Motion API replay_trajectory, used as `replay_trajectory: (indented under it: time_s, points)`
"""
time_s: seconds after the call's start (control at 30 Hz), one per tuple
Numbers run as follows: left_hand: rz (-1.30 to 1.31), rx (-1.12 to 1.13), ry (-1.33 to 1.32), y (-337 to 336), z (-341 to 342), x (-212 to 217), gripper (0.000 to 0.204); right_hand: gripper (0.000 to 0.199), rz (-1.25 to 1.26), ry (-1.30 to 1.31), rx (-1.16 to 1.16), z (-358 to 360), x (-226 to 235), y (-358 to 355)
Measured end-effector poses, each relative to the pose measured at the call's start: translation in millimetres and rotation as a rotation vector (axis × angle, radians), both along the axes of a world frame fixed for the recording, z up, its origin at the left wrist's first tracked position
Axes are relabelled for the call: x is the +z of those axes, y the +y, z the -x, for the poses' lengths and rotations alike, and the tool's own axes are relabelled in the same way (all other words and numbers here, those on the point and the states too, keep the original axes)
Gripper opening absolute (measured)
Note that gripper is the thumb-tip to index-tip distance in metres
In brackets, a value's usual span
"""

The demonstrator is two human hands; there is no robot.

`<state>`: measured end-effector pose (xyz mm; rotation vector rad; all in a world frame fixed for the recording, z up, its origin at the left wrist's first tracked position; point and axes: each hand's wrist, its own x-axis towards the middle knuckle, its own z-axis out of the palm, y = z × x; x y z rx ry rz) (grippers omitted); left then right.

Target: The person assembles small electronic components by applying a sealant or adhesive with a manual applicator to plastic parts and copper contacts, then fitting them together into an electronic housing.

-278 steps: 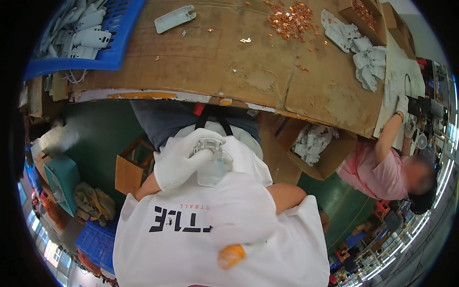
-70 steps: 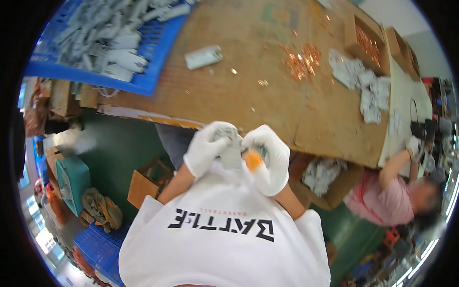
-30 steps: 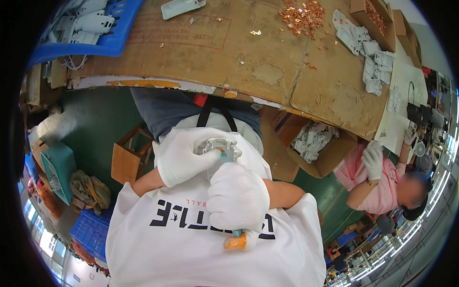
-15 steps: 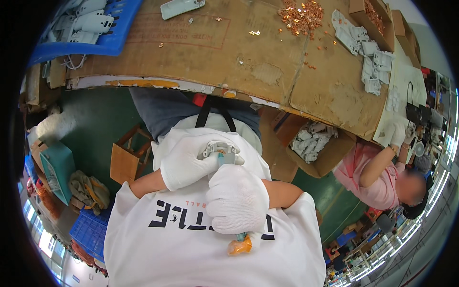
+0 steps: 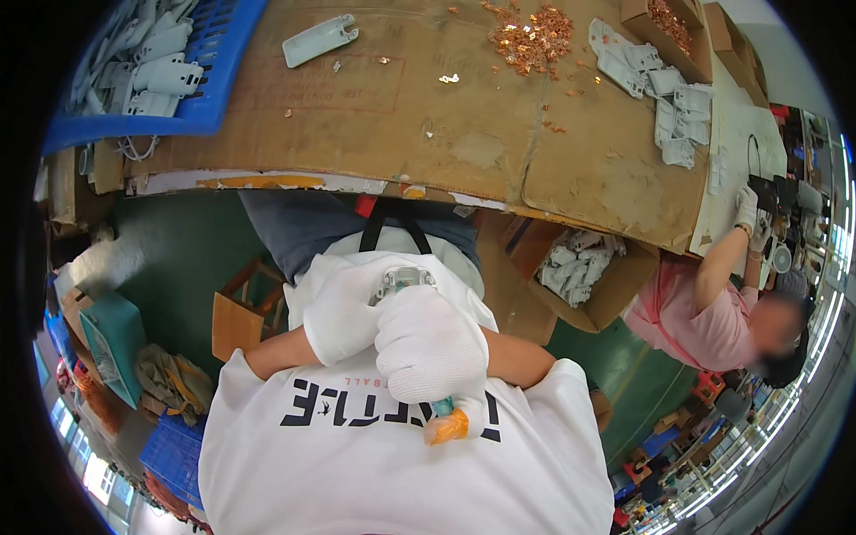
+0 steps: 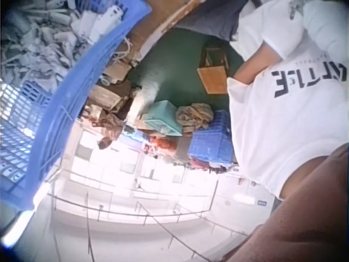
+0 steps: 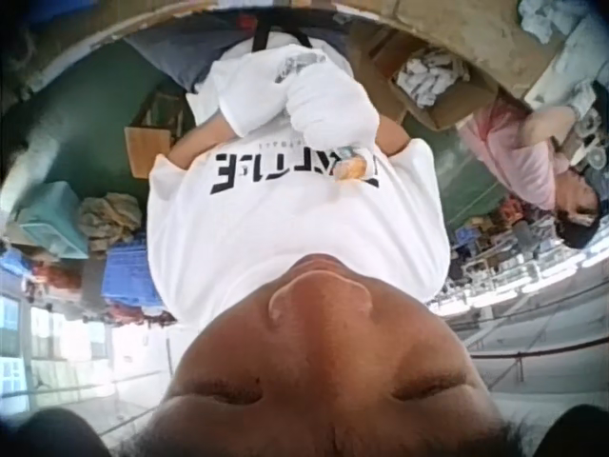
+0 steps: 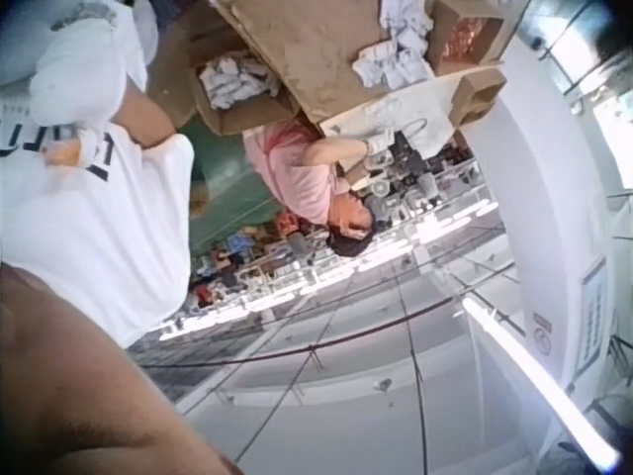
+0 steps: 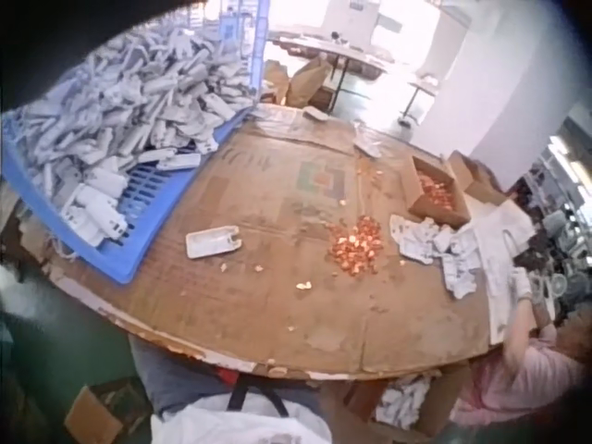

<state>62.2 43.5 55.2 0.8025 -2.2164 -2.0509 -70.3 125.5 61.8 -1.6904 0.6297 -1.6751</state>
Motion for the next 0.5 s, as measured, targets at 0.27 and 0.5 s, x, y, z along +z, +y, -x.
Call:
replay_trajectory:
  time_s: [0.27,0.5]
  points:
    - [-0.287,0.265,0.054,-12.8,19.5,-17.2,0.025,0.038,0.163,0.049,-0.243,17.6,11.3,13.8]
    - [-0.248,0.404,0.156,-28.3,40.0,-15.2,0.026,0.027,-0.388,1.148,-0.660,13.1,-14.9,25.2]
